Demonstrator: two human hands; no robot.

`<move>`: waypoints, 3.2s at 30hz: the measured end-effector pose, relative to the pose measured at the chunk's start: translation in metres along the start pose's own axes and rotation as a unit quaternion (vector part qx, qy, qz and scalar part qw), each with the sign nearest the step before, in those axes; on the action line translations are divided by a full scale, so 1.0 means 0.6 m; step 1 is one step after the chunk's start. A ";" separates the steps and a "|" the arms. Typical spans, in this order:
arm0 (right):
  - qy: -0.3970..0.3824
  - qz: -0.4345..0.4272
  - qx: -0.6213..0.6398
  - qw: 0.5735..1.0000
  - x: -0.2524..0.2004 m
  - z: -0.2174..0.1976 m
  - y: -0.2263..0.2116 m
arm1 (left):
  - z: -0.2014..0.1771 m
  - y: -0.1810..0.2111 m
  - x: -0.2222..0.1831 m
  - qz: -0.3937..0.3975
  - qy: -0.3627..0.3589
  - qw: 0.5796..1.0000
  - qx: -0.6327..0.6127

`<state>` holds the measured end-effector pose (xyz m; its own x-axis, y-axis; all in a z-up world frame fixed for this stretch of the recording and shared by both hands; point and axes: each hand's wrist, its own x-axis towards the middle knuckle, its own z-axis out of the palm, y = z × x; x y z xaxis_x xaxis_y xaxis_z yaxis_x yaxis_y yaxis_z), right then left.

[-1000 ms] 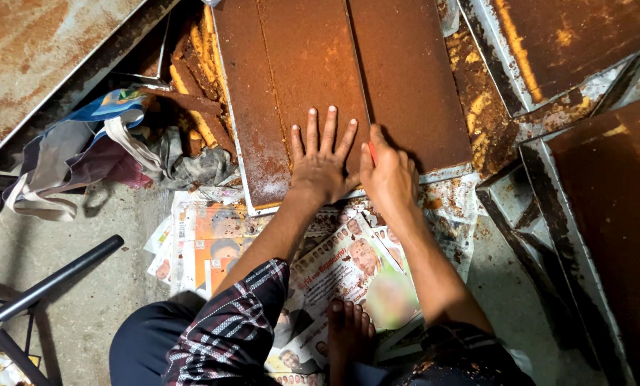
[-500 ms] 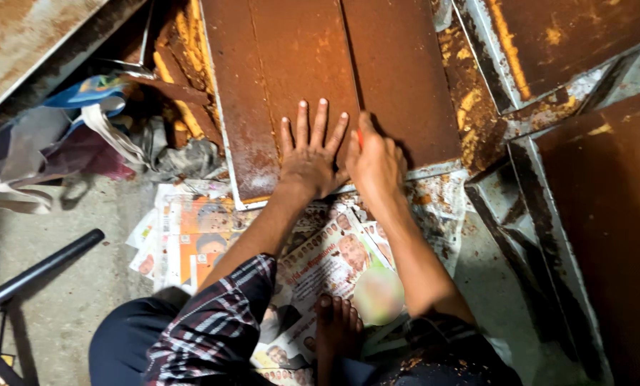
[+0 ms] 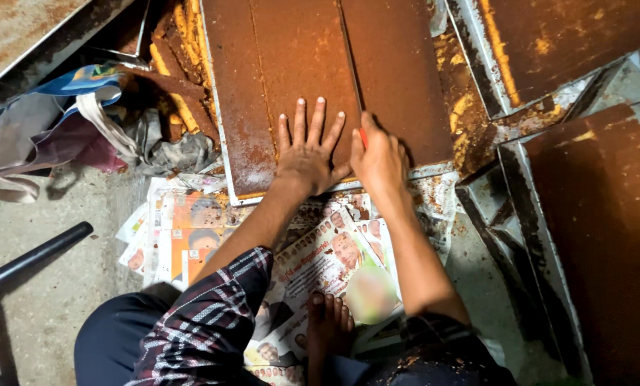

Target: The person uses a long knife and a metal ruler to cut large baked slabs into smaller rectangular portions on a floor workspace covered with newspaper.

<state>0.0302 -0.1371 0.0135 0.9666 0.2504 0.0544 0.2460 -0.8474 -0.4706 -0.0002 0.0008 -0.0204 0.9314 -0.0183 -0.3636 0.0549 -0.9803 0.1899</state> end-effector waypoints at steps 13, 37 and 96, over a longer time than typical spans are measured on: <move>-0.025 0.009 -0.005 1.000 -0.012 -0.002 -0.002 | 0.007 0.000 -0.005 -0.009 0.008 1.000 -0.020; -0.022 0.007 0.089 0.996 -0.063 -0.001 0.039 | 0.001 0.003 -0.006 -0.003 0.015 1.000 -0.019; 0.005 0.024 -0.047 0.999 -0.244 -0.015 0.078 | -0.026 -0.001 -0.010 0.004 -0.049 0.998 -0.032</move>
<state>-0.0993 -0.2180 -0.0085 0.9782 0.2033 0.0424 0.2036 -0.8987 -0.3884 -0.0004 0.0048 -0.0038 0.8927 -0.0488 -0.4480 0.0731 -0.9653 0.2508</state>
